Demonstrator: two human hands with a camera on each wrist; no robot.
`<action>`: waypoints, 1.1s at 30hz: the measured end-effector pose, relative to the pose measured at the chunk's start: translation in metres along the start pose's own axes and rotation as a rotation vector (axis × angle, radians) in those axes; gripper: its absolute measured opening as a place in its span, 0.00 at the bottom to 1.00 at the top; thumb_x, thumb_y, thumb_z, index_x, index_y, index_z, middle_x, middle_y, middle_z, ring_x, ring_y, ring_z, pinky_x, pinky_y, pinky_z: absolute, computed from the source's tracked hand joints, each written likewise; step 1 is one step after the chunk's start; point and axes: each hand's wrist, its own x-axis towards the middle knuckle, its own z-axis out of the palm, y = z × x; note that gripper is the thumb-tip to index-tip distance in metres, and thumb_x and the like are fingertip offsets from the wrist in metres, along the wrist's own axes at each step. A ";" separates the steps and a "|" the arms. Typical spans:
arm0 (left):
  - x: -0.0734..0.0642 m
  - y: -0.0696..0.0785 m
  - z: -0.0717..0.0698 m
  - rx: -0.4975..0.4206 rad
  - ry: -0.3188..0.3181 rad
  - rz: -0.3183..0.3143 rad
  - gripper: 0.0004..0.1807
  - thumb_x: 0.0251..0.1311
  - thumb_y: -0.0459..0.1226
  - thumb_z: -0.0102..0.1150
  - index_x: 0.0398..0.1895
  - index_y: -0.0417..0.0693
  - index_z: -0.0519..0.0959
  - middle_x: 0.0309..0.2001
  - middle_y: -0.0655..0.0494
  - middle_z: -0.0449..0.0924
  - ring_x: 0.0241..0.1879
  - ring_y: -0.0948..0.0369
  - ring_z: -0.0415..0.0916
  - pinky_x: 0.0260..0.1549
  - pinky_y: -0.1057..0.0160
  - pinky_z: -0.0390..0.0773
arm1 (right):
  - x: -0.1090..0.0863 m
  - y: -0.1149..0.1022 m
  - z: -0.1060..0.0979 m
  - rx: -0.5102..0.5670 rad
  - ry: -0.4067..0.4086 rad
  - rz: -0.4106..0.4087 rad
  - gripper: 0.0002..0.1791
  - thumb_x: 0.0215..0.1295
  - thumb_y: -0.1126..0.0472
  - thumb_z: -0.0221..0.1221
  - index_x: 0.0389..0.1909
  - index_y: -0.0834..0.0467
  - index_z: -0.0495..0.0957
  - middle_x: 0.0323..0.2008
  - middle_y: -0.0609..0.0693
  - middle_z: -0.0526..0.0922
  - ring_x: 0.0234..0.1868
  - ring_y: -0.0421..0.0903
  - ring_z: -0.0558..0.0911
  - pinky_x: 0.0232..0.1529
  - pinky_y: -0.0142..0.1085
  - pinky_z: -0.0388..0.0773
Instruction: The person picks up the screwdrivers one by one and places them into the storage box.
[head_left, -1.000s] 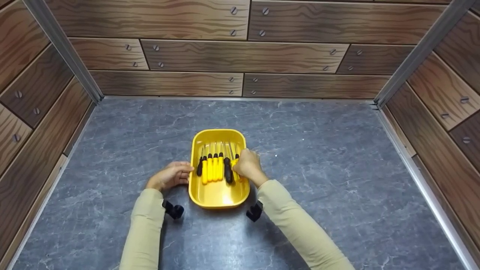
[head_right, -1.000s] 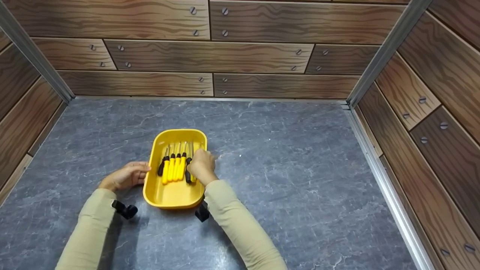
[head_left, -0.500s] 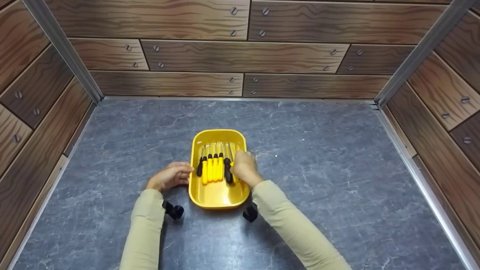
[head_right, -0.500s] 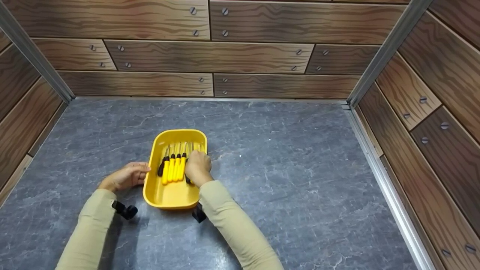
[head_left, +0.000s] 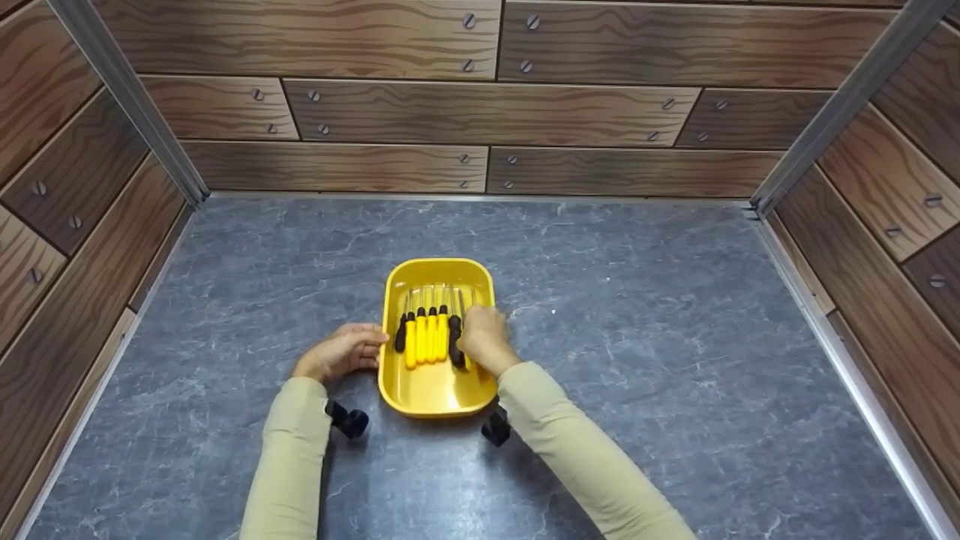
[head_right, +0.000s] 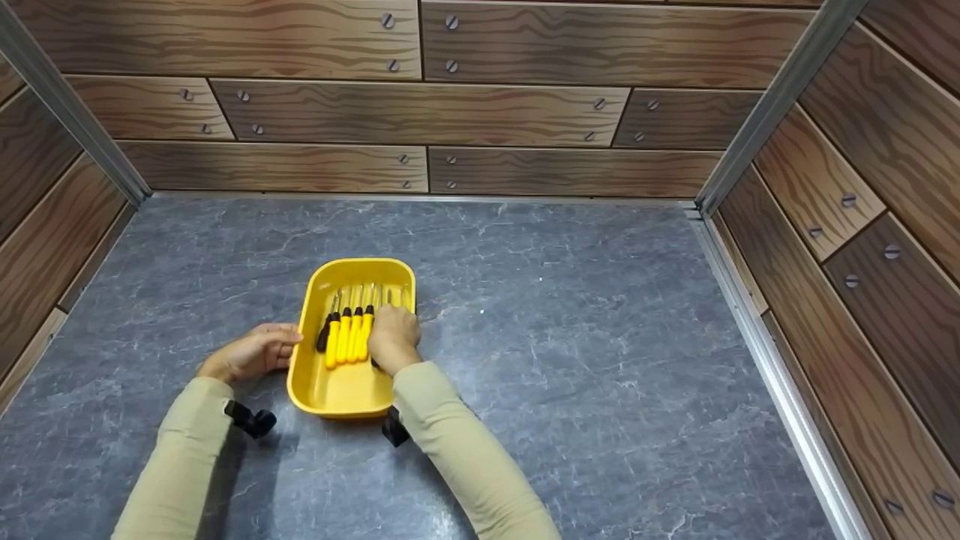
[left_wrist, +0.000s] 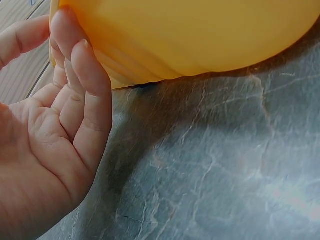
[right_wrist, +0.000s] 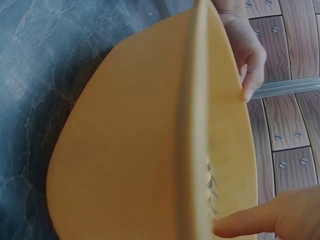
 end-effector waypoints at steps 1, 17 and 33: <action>0.000 0.000 0.000 0.000 -0.002 0.002 0.08 0.67 0.32 0.48 0.33 0.49 0.76 0.28 0.61 0.83 0.27 0.66 0.80 0.35 0.69 0.84 | 0.000 0.000 0.000 0.000 0.002 -0.001 0.07 0.51 0.65 0.67 0.28 0.63 0.80 0.37 0.62 0.85 0.44 0.60 0.84 0.44 0.49 0.82; 0.000 0.001 0.000 -0.006 -0.008 0.005 0.06 0.66 0.32 0.48 0.33 0.49 0.75 0.28 0.62 0.83 0.29 0.67 0.81 0.35 0.70 0.83 | 0.001 0.001 0.006 -0.066 0.047 -0.002 0.05 0.53 0.64 0.65 0.29 0.62 0.82 0.36 0.61 0.86 0.40 0.59 0.85 0.37 0.48 0.84; -0.001 0.000 0.000 -0.016 0.005 0.005 0.06 0.66 0.32 0.49 0.33 0.49 0.76 0.28 0.62 0.83 0.29 0.67 0.81 0.36 0.69 0.84 | -0.002 0.005 -0.007 0.027 -0.001 0.007 0.15 0.48 0.60 0.72 0.35 0.64 0.83 0.39 0.62 0.86 0.43 0.59 0.84 0.44 0.48 0.83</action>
